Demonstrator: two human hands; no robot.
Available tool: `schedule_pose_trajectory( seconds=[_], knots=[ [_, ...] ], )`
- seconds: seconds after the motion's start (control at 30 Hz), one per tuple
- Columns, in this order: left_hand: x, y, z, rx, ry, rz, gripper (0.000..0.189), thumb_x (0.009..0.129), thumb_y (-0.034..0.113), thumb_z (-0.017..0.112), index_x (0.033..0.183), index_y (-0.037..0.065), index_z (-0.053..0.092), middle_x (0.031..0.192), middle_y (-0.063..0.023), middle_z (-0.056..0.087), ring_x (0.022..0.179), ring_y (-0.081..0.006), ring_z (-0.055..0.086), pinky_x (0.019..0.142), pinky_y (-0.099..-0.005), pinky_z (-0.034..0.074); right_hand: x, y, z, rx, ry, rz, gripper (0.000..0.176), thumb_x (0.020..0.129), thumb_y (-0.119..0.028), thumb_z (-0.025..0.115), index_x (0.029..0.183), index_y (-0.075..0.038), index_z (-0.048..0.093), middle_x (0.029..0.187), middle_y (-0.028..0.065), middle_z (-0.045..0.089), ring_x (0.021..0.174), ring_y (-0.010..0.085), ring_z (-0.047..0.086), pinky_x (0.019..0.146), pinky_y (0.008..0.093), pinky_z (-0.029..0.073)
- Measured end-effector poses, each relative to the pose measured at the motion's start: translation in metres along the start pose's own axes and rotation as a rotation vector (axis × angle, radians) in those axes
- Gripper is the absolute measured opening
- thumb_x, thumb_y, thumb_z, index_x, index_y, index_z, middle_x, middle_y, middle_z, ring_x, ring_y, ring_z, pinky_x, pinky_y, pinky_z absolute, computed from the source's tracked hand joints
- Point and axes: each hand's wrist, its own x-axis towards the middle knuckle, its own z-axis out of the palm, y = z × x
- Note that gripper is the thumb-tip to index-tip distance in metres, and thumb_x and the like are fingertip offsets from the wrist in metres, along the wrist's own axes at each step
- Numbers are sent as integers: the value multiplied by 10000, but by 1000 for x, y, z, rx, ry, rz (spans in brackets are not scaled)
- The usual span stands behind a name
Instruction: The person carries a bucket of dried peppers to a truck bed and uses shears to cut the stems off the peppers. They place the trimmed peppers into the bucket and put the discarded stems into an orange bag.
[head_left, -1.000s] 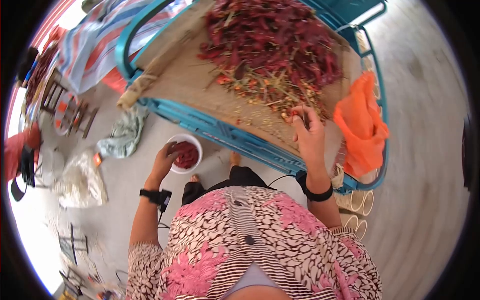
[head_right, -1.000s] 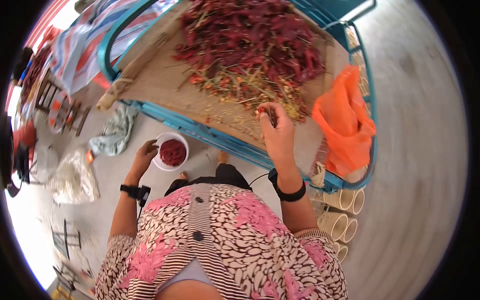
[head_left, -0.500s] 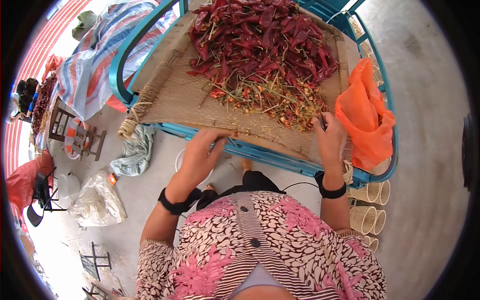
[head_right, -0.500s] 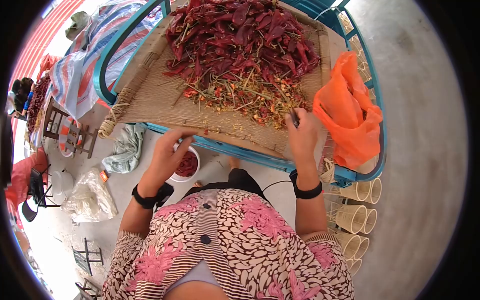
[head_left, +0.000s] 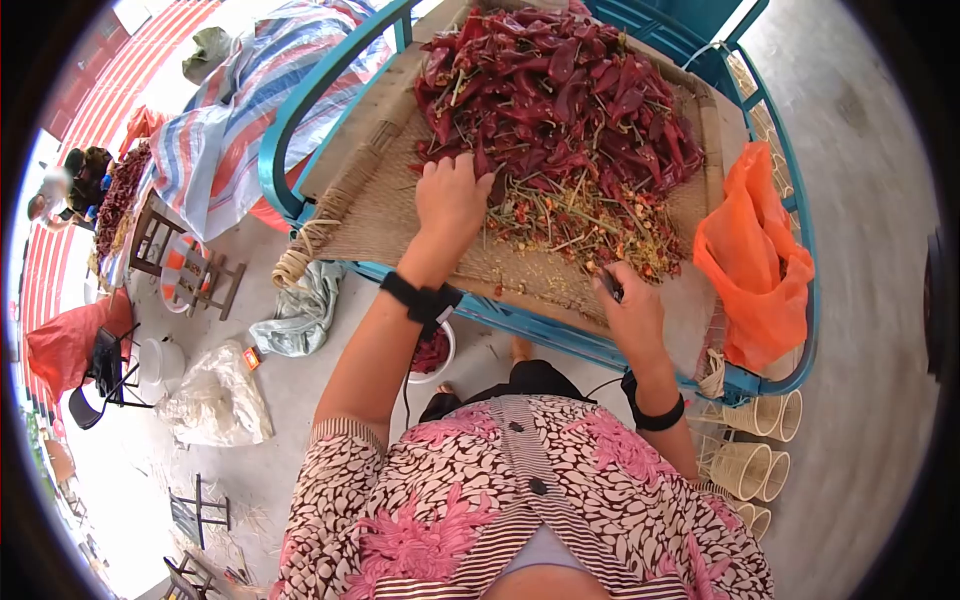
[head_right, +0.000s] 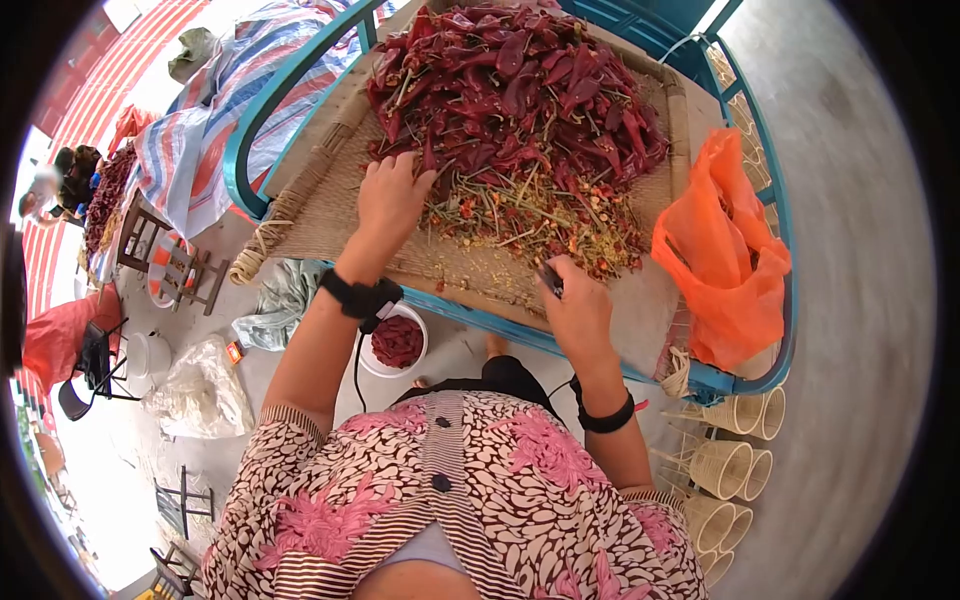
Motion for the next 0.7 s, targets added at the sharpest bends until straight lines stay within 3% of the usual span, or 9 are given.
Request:
schedule_pose_trajectory(
  seconds=[0.07,0.17,0.27,0.37,0.47,0.57,0.67,0.7],
  knots=[
    [15,-2,11,52,15,-49,397,826,301,665,1080,9,578,934,-195,630,965,-386,551,819,-465,459,0,1,4,5,-13,-44,170,854,-215,634,952,-78,610,790,139,634,722,332,618,632,398,463],
    [39,-5,15,-1,-172,-121,435,802,266,682,1104,-24,563,945,-207,639,912,-386,584,785,-465,480,-1,1,9,7,-54,-78,178,835,-203,651,951,-76,609,816,134,636,751,332,622,645,398,467],
    [45,-14,17,-295,-126,-220,452,788,164,661,1156,-61,525,951,-187,649,850,-340,630,735,-409,507,-1,-1,8,37,-65,-101,175,826,-186,657,943,-68,603,810,137,631,747,329,619,640,388,466],
    [45,-23,15,-835,64,-382,390,772,73,627,1141,-32,552,935,-196,670,848,-338,643,760,-408,509,0,-2,6,88,-48,-90,171,827,-176,655,942,-61,600,808,139,627,740,327,616,639,376,466],
    [39,-26,9,-782,68,-403,368,778,27,583,1145,8,572,932,-182,679,811,-334,650,754,-395,513,5,-12,2,114,-41,-76,168,829,-163,654,947,-56,601,814,141,629,738,322,618,643,363,470],
    [38,-30,18,-595,-88,-203,385,755,-26,565,1124,74,611,960,-152,651,877,-335,614,775,-399,503,9,-26,5,150,-33,-118,161,830,-146,656,952,-54,604,823,138,637,739,316,625,651,353,476],
    [28,-22,19,-123,-46,362,410,724,-46,572,1093,120,642,1018,-139,589,967,-340,546,786,-405,487,9,-33,14,211,-46,-164,160,827,-132,660,956,-54,608,836,133,646,745,301,634,658,344,482],
    [27,-22,18,-65,-116,402,422,710,-33,590,1081,156,654,1043,-129,533,1015,-341,488,795,-407,466,8,-34,18,213,-60,-178,161,825,-128,662,958,-54,609,842,132,648,748,296,636,659,342,483]
  ],
)
